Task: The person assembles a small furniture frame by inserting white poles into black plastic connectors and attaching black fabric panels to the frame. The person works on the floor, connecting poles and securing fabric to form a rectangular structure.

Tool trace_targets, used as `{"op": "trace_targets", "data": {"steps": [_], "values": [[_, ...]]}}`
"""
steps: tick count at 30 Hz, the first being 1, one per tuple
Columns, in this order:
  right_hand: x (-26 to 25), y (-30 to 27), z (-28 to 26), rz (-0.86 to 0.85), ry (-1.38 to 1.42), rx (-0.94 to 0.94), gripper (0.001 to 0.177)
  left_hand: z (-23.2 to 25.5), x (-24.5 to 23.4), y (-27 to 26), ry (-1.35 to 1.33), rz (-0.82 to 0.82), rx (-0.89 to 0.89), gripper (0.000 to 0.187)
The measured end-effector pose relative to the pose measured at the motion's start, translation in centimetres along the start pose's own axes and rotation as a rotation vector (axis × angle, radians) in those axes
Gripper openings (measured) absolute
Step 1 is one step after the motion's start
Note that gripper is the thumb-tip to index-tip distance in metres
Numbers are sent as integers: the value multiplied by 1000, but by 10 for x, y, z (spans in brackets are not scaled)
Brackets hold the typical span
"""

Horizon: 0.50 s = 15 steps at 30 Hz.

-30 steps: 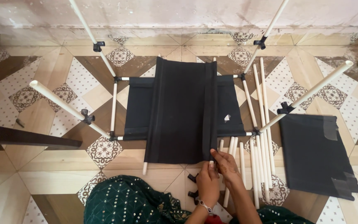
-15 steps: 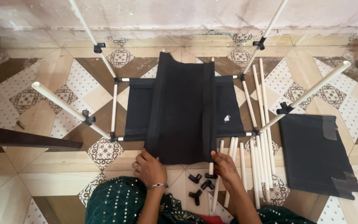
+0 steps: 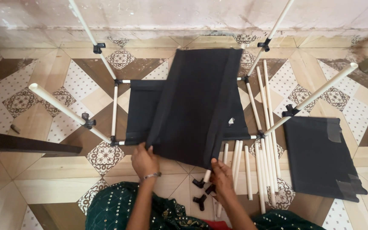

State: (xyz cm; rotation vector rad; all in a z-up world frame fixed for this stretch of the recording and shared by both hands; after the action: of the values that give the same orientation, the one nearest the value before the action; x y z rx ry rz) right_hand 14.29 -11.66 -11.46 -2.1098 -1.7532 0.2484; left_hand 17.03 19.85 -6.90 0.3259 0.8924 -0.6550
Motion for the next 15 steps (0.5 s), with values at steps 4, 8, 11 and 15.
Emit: {"op": "trace_targets", "data": {"steps": [4,8,11,15], "values": [[34,-13,12,-80,269,-18,36,13,14,49,-124,-166,143,29],[62,-19,26,-175,353,29,36,9,25,91,-105,-151,201,36],[73,-27,44,-209,363,167,28,-16,39,106,-169,-163,152,37],[81,-28,53,-206,415,181,28,-60,58,111,-430,-237,-55,33]]}}
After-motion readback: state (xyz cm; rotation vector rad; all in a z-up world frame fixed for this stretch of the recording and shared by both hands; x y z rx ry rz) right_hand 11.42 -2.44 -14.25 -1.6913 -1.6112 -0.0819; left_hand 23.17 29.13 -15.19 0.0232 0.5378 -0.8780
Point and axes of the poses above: each hand's wrist, its own y-axis towards the middle knuckle, its own x-axis out of the palm, z = x × y, the point moved 10 cm from there along y, towards the middle knuckle, and after that the axes turned 14 degrees about -x, right-handed, at the moved point
